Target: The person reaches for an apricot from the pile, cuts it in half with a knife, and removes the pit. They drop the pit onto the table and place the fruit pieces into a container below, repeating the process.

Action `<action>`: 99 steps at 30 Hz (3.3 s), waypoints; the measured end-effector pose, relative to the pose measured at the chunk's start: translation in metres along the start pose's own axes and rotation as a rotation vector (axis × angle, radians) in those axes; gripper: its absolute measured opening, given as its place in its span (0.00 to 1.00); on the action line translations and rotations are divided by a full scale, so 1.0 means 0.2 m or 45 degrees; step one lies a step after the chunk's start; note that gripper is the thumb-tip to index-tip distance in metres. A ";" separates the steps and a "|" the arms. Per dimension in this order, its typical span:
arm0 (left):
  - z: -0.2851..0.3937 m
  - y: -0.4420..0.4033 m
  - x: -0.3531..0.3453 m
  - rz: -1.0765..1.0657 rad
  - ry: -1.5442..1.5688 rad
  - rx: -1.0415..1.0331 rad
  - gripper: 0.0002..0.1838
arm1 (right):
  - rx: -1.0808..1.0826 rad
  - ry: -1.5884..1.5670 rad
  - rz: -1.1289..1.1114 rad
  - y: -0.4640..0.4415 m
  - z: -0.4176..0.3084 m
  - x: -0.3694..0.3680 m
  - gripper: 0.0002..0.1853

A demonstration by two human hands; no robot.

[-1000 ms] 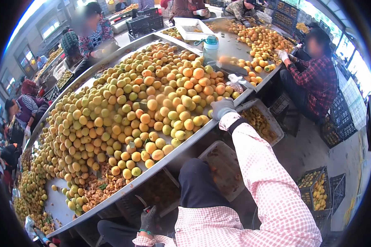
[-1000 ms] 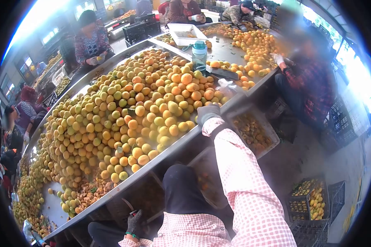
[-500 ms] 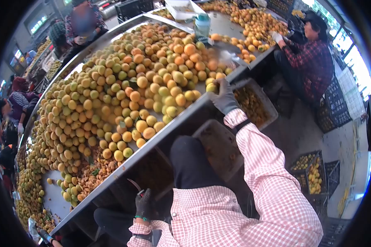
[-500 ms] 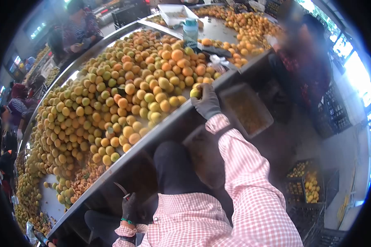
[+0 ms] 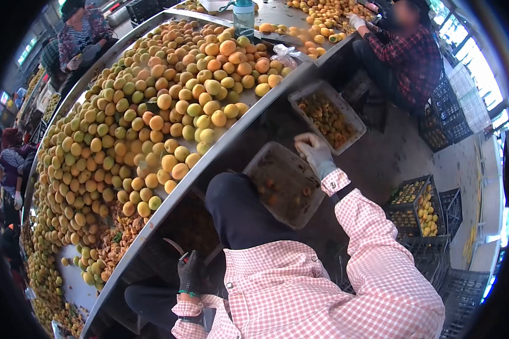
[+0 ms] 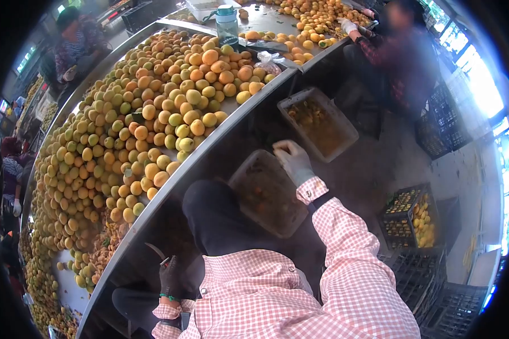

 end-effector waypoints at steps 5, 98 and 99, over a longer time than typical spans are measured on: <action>-0.02 -0.02 0.02 0.066 0.063 0.040 0.10 | 0.401 0.190 -0.412 -0.06 -0.86 -0.34 0.08; 0.23 0.14 -0.01 0.034 0.249 0.066 0.09 | 1.271 1.091 -0.048 -0.17 -1.10 -1.25 0.22; 0.25 0.16 0.00 0.051 0.146 -0.054 0.09 | 1.375 0.755 -0.012 -0.14 -1.14 -1.17 0.19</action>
Point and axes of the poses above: each hand's wrist, its own y-axis away from the middle knuckle, its own x-axis out of the back of the hand, z = x × y, the point moved 5 cm from there along -y, towards the middle knuckle, and after that the axes turned 15 degrees about y, right-handed, at the moved point
